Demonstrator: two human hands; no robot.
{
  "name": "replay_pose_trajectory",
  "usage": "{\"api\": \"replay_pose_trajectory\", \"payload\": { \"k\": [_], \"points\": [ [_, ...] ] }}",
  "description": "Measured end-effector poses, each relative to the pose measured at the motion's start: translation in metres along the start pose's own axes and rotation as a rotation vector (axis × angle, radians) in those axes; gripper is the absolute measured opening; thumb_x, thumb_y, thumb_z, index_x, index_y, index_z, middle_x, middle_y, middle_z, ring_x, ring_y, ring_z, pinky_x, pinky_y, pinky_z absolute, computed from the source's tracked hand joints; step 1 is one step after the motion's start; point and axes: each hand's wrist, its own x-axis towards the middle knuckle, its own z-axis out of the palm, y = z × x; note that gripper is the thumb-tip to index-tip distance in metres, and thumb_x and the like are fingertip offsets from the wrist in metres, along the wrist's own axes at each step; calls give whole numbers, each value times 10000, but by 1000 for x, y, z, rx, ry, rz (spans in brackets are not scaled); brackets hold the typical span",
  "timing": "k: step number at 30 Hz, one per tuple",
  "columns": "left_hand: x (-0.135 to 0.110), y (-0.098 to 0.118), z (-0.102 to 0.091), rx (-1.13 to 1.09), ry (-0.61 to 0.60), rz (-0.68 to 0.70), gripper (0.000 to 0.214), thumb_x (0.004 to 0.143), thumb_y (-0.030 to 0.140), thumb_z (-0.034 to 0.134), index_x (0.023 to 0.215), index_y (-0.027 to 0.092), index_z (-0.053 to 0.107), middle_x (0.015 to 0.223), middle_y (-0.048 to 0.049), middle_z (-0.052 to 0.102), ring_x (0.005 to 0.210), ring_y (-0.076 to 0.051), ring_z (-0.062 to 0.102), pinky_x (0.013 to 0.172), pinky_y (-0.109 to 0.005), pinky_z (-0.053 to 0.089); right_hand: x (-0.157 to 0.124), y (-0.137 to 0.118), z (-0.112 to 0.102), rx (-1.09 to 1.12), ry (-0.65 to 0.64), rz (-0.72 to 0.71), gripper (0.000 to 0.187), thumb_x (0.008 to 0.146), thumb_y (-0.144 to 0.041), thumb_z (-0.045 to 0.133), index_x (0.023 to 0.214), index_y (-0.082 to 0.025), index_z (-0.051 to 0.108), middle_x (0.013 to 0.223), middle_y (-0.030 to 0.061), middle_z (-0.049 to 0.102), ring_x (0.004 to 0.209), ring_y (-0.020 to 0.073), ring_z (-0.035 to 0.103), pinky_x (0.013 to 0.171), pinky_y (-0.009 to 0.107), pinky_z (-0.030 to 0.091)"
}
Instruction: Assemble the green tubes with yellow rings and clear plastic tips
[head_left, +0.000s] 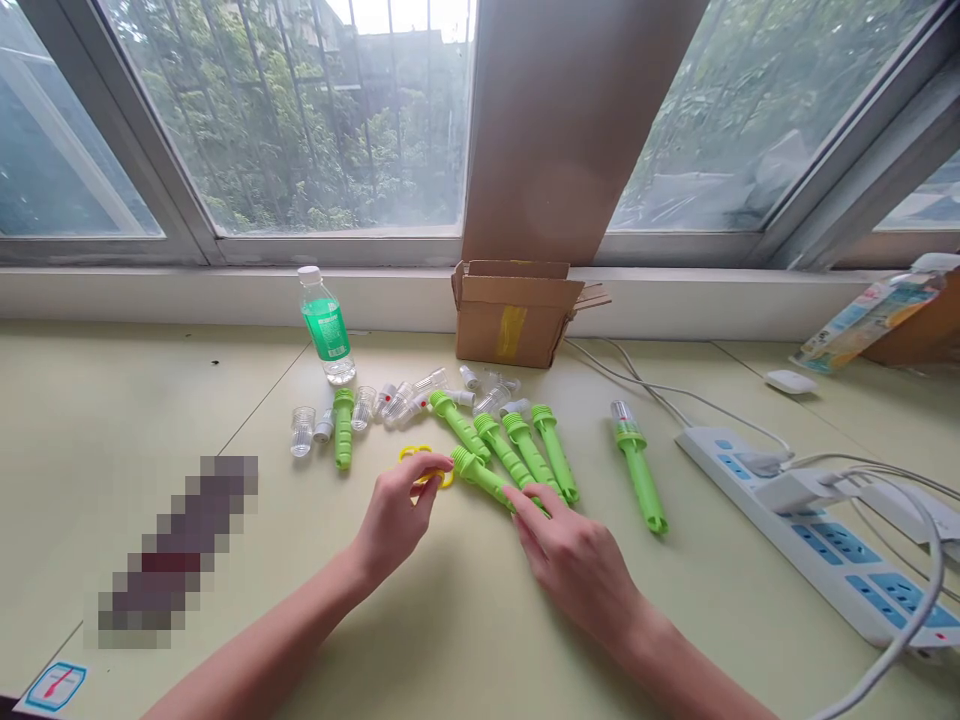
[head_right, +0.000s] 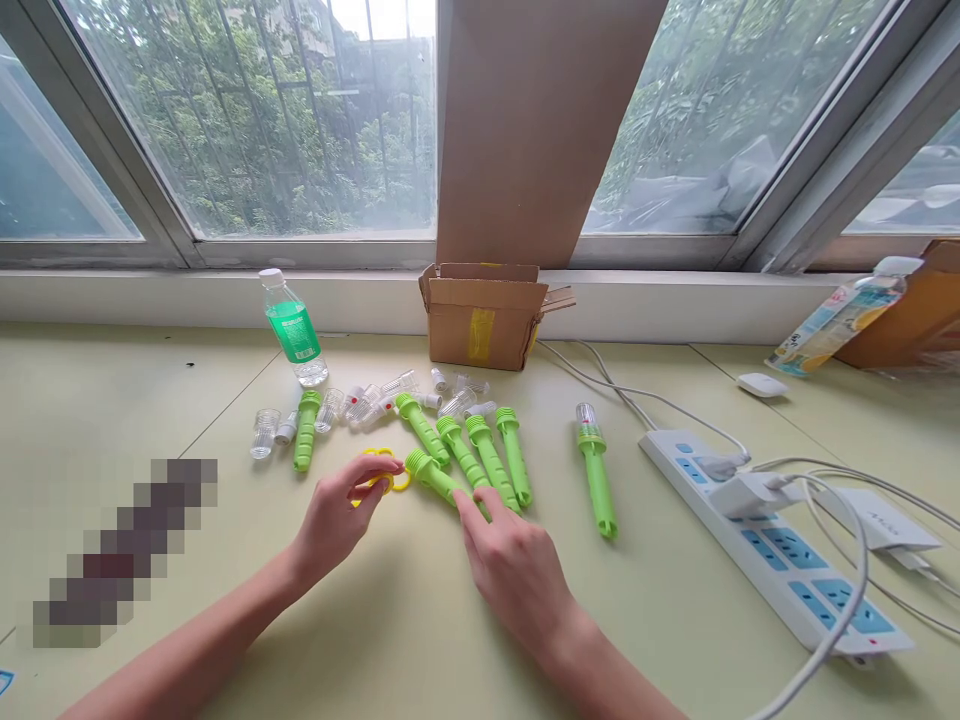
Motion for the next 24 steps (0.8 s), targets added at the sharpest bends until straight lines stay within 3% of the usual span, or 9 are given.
{"api": "replay_pose_trajectory", "payload": {
  "k": [6, 11, 16, 20, 24],
  "points": [
    [0, 9, 0, -78, 93, -19, 104, 795, 221, 611, 864, 223, 689, 994, -70, 707, 947, -222, 670, 731, -315, 581, 0, -3, 0, 46, -26, 6, 354, 901, -201, 439, 1243, -201, 529, 938, 83, 645, 531, 142, 574, 434, 254, 325],
    [0, 12, -2, 15, 134, 84, 110, 797, 208, 624, 742, 240, 714, 966, -54, 723, 923, -214, 675, 763, -324, 573, 0, -9, -4, 0, -95, -13, 449, 865, -181, 440, 1310, -125, 458, 934, 87, 623, 585, 159, 589, 482, 272, 368],
    [-3, 13, -5, 65, 218, 169, 140, 810, 195, 616, 744, 249, 727, 966, -49, 731, 914, -220, 684, 866, -367, 541, -1, -10, -5, -7, -130, -38, 492, 782, -104, 431, 1270, -104, 485, 884, 73, 610, 611, 164, 589, 490, 268, 369],
    [-5, 19, -5, -2, 249, 152, 111, 798, 220, 633, 737, 241, 724, 986, -62, 707, 924, -218, 666, 786, -334, 568, -2, -8, -3, 65, -78, -54, 463, 794, -127, 438, 1253, -113, 489, 882, 78, 618, 638, 176, 595, 517, 268, 402],
    [-1, 25, -8, -80, 339, 134, 39, 736, 228, 700, 698, 237, 706, 864, -46, 647, 831, -185, 637, 693, -296, 578, -2, -7, -2, 178, 52, -115, 463, 826, -149, 440, 1288, -116, 446, 856, 79, 615, 635, 177, 585, 538, 272, 427]
  ]
}}
